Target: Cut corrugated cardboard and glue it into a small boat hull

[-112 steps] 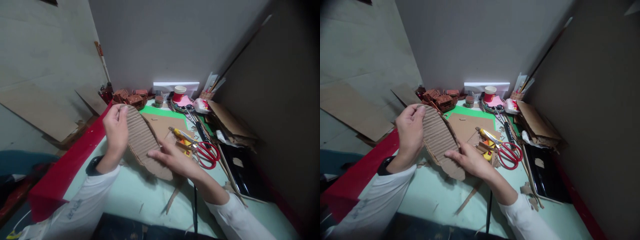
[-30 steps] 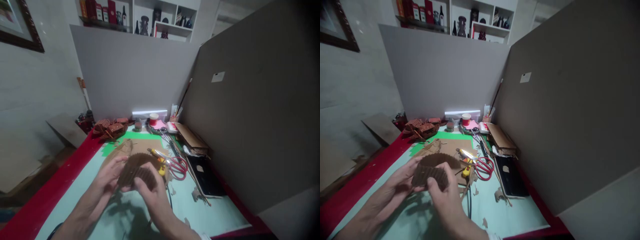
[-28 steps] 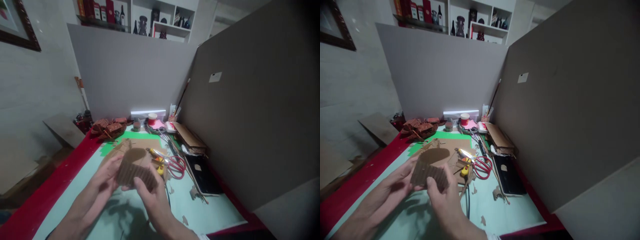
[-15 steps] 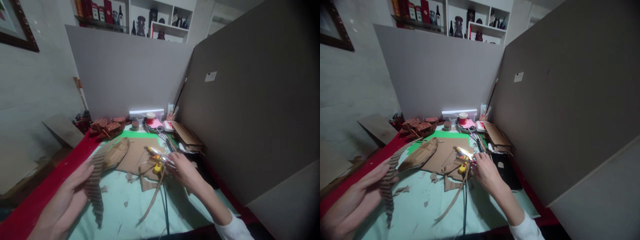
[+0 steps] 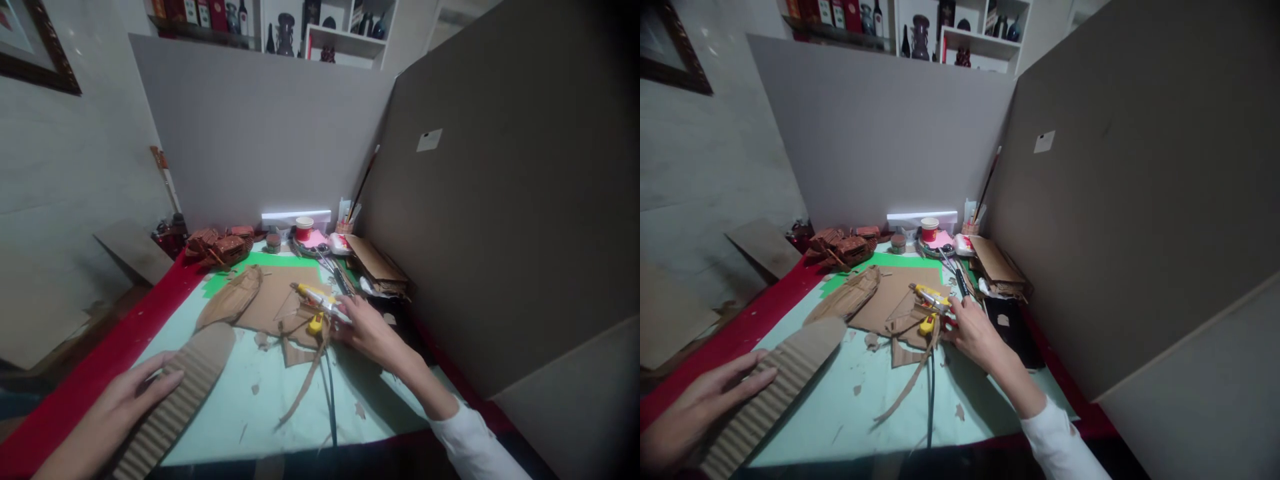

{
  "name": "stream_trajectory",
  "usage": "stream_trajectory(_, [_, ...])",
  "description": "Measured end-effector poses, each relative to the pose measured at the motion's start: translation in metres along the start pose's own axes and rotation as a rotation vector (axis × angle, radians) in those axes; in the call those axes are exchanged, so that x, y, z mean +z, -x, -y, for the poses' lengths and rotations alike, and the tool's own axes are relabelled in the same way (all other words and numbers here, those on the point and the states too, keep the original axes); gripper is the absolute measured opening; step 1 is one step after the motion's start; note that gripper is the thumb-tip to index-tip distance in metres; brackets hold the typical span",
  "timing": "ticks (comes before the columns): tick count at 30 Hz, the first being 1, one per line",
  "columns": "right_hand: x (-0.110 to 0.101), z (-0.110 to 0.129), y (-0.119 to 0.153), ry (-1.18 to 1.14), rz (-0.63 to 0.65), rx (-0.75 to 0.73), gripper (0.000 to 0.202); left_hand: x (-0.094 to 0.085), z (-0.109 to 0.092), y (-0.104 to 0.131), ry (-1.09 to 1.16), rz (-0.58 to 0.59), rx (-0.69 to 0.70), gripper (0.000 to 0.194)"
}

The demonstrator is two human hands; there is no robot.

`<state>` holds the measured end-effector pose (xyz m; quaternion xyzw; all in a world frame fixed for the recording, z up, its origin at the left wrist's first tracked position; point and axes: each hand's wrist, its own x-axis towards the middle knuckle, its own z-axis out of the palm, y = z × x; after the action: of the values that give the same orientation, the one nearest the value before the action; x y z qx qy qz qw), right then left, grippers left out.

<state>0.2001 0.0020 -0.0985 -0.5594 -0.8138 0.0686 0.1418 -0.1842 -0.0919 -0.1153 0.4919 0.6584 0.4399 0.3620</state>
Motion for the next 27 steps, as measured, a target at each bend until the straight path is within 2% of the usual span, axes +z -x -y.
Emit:
stream_trajectory(3, [-0.012, -0.003, 0.005, -0.099, -0.057, 0.029, 0.042, 0.001, 0.004, 0.001, -0.114, -0.013, -0.005, 0.045])
stream_trajectory(7, [-0.02, -0.002, 0.008, -0.246, -0.132, 0.118, 0.042, 0.011, 0.001, 0.003, -0.176, 0.024, 0.045, 0.049])
stream_trajectory(9, [-0.017, 0.005, 0.009, -0.301, -0.125, 0.135, 0.04, 0.016, 0.001, 0.004, -0.192, 0.042, 0.056, 0.044])
stream_trajectory(13, [0.0, 0.022, 0.004, -0.287, -0.111, 0.14, 0.024, 0.024, 0.004, 0.011, -0.223, 0.07, 0.021, 0.033])
stream_trajectory(16, [0.01, 0.024, -0.005, -0.209, -0.101, 0.147, 0.02, 0.032, -0.003, 0.02, -0.212, 0.215, 0.039, 0.033])
stream_trajectory(18, [0.013, 0.022, -0.01, -0.168, -0.078, 0.149, 0.02, 0.042, -0.015, 0.024, -0.235, 0.392, 0.092, 0.035])
stream_trajectory(20, [0.016, 0.021, -0.01, -0.145, -0.048, 0.142, 0.021, 0.056, -0.031, 0.022, -0.29, 0.547, 0.208, 0.033])
stream_trajectory(24, [0.023, 0.029, -0.002, -0.149, 0.002, 0.133, 0.019, 0.09, -0.054, -0.004, -0.405, 0.616, 0.539, 0.025])
stream_trajectory(27, [0.03, 0.038, 0.005, -0.183, 0.002, 0.128, 0.017, 0.116, -0.058, -0.031, -0.48, 0.612, 0.536, 0.014])
